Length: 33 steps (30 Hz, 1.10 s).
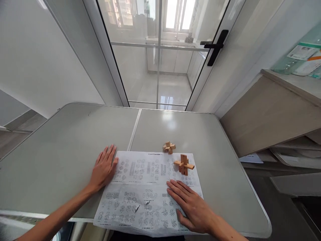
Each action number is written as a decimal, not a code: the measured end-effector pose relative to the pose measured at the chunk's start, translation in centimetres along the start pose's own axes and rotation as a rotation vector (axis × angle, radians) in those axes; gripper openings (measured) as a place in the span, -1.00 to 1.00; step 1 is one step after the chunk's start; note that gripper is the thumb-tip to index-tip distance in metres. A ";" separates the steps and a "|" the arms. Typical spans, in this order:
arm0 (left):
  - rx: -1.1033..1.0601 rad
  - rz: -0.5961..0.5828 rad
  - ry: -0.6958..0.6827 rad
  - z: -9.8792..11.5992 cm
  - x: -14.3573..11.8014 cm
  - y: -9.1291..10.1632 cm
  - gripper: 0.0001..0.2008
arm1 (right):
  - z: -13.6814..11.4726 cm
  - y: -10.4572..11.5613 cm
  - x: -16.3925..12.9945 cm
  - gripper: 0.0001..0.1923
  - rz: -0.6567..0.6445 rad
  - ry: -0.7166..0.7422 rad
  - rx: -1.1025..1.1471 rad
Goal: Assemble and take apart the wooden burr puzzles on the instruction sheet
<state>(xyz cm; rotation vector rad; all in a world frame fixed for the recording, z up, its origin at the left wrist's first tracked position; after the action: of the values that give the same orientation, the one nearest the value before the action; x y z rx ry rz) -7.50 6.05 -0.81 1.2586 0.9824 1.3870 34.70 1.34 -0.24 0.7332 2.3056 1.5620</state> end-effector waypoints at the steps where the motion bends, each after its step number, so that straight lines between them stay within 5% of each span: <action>1: 0.003 0.002 -0.004 0.3 -0.4 0.0 -0.34 | 0.0 0.0 0.0 -0.10 -0.002 0.004 -0.008; 10: -0.009 0.052 -0.028 3.2 -6.4 0.5 -0.32 | 0.1 0.0 0.0 -0.21 0.046 0.033 -0.065; 16: -0.037 0.109 -0.016 4.8 -11.5 1.2 -0.27 | -0.6 2.1 2.4 -0.46 0.279 0.053 -0.141; 20: -0.038 0.113 -0.019 5.3 -12.4 1.6 -0.26 | 1.9 6.6 6.5 -0.59 0.392 -0.264 -0.251; 22: -0.030 0.108 -0.027 5.4 -12.3 1.7 -0.26 | 4.3 8.2 8.6 -0.58 0.311 -0.535 -0.307; 24: -0.026 0.106 -0.028 5.4 -12.2 1.7 -0.28 | 6.1 9.1 10.3 -0.59 0.270 -0.627 -0.312; 28: -0.018 0.113 -0.012 5.5 -12.3 1.7 -0.30 | 8.3 8.9 12.6 -0.69 0.145 -0.674 -0.289; 33: -0.035 0.106 -0.020 5.4 -12.5 1.4 -0.32 | 8.0 8.4 14.5 -0.68 0.021 -0.660 -0.261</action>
<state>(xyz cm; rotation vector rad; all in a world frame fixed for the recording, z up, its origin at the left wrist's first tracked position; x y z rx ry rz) -2.63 -6.70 -1.14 1.3116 0.8850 1.4637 28.50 17.94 5.33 1.0136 1.5916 1.3263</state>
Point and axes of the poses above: each hand's wrist, its own x-axis towards the middle knuckle, its own y-axis out of the back of the hand, z = x × y, the point moved 4 cm from there along x, towards the middle knuckle, and after that the axes turned 6 degrees about -y, right-handed, at the moved point
